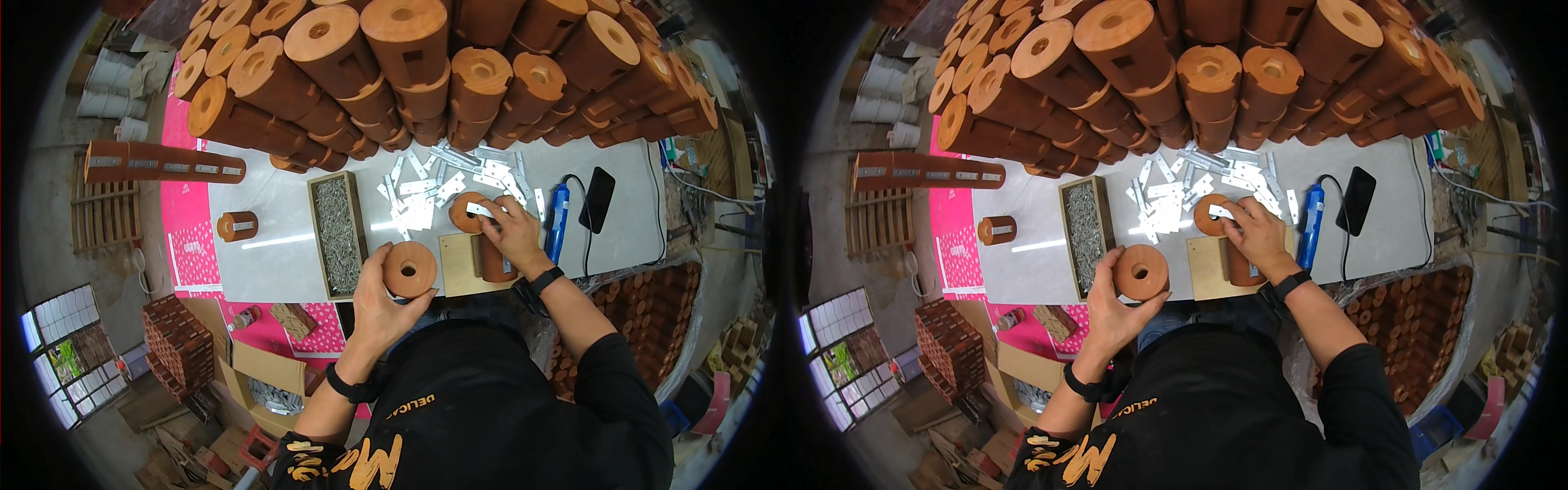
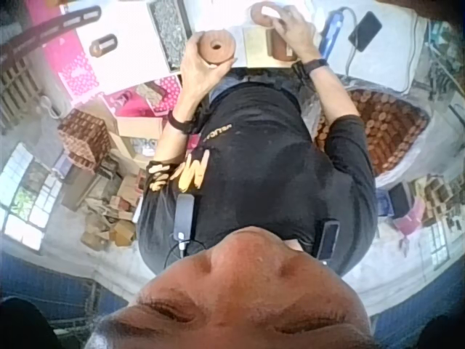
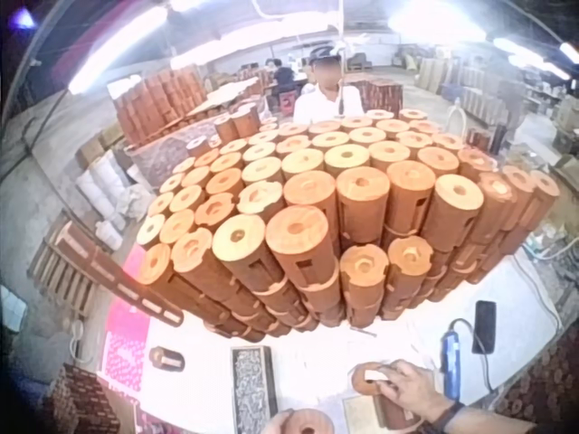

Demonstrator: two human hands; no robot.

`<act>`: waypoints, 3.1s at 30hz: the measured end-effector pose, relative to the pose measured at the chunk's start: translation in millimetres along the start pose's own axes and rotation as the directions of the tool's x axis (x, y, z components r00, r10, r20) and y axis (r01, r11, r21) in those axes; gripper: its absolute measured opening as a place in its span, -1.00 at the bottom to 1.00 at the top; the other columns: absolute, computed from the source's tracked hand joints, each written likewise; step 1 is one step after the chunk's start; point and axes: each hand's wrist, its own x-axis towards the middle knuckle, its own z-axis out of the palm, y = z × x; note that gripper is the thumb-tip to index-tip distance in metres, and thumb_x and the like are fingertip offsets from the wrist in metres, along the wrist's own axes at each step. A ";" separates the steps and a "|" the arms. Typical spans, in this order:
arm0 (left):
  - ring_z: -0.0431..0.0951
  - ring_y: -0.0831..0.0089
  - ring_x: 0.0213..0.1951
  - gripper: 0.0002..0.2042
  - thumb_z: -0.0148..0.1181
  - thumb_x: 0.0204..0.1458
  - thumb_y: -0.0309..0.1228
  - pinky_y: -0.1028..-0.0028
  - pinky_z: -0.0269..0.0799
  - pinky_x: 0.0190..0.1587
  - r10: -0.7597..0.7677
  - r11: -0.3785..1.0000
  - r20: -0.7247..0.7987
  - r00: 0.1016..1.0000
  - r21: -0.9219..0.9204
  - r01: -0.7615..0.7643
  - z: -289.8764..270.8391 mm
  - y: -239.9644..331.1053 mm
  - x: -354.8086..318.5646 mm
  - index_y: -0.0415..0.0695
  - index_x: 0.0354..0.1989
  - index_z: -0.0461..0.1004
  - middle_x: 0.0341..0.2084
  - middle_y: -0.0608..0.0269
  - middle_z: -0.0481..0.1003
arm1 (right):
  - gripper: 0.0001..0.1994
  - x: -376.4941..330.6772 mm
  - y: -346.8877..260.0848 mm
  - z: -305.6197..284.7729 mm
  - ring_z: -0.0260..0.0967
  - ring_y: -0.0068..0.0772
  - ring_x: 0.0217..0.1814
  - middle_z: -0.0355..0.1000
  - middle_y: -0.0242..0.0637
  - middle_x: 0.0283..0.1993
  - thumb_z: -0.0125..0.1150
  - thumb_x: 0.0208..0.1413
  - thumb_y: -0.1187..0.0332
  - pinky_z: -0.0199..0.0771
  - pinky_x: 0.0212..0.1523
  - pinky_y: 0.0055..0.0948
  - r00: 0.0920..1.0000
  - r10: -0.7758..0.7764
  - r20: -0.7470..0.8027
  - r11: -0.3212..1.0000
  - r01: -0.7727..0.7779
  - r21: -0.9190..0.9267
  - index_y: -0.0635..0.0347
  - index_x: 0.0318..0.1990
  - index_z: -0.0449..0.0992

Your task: Attaching metal plates to wooden cylinders using an electric screwdriver.

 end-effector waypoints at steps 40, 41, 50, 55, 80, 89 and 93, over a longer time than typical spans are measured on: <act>0.54 -0.06 0.09 -0.17 0.60 -0.22 -0.33 0.18 0.47 0.14 0.024 1.000 0.016 1.000 -0.008 -0.024 8.8 -2.8 9.4 -0.35 0.24 0.27 0.07 -0.20 0.45 | -0.71 -10.7 -22.8 4.6 0.51 -0.16 -0.34 0.44 -0.33 -0.21 0.32 0.20 0.20 0.54 -0.30 -0.23 0.925 0.371 0.078 0.901 -0.379 0.212 -0.14 0.07 0.59; 0.54 -0.06 0.09 -0.17 0.60 -0.22 -0.33 0.18 0.47 0.14 0.017 1.000 0.014 1.000 -0.015 -0.016 9.3 -4.3 9.2 -0.35 0.24 0.27 0.07 -0.20 0.45 | -0.71 -10.8 -23.9 4.4 0.51 -0.13 -0.33 0.45 -0.31 -0.20 0.30 0.22 0.20 0.55 -0.29 -0.22 0.917 0.383 0.108 0.896 -0.397 0.199 -0.13 0.09 0.57; 0.58 0.03 0.08 -0.13 0.63 -0.25 -0.30 0.23 0.49 0.14 -0.011 0.999 -0.018 1.000 -0.038 0.010 12.2 -23.8 5.9 -0.33 0.25 0.27 0.06 -0.13 0.48 | -0.74 -9.4 -28.2 9.6 0.56 -0.07 -0.25 0.53 -0.24 -0.10 0.23 0.27 0.21 0.55 -0.27 -0.21 0.932 0.351 0.091 0.917 -0.361 0.167 -0.04 0.07 0.51; 0.58 0.03 0.08 -0.13 0.63 -0.25 -0.29 0.23 0.49 0.15 -0.035 0.997 -0.034 0.999 -0.069 0.033 13.9 -26.8 4.0 -0.33 0.25 0.28 0.05 -0.13 0.48 | -0.72 -11.0 -27.6 12.4 0.57 -0.08 -0.24 0.56 -0.22 -0.05 0.24 0.26 0.20 0.56 -0.27 -0.22 0.922 0.370 0.116 0.913 -0.384 0.138 0.02 0.05 0.48; 0.58 0.08 0.09 -0.15 0.63 -0.25 -0.33 0.25 0.49 0.16 0.015 0.993 -0.087 0.996 -0.114 -0.025 6.5 -14.3 10.0 -0.32 0.25 0.28 0.05 -0.11 0.50 | -0.73 -7.9 -31.0 -1.7 0.56 0.00 -0.33 0.55 -0.11 -0.16 0.25 0.24 0.22 0.54 -0.33 -0.14 0.929 0.363 0.076 0.929 -0.367 0.050 0.07 0.02 0.46; 0.56 0.00 0.07 -0.12 0.62 -0.29 -0.39 0.23 0.49 0.11 0.399 0.915 -0.171 0.901 0.009 -0.403 -26.5 73.1 34.8 -0.31 0.28 0.27 0.08 -0.11 0.48 | -0.68 56.3 -150.0 -143.2 0.46 -0.22 -0.52 0.45 -0.19 -0.34 0.41 0.06 0.41 0.43 -0.51 -0.33 0.977 -0.155 -0.148 0.960 0.184 0.213 0.22 -0.05 0.47; 0.54 0.00 0.06 -0.13 0.58 -0.32 -0.46 0.21 0.47 0.10 0.556 0.830 -0.212 0.804 0.094 -0.550 -40.1 105.4 44.3 -0.31 0.27 0.28 0.08 -0.09 0.47 | -0.67 65.2 -158.7 -169.2 0.44 -0.27 -0.56 0.46 -0.22 -0.34 0.42 0.04 0.42 0.41 -0.55 -0.35 0.956 -0.194 -0.222 0.955 0.235 0.179 0.20 -0.05 0.46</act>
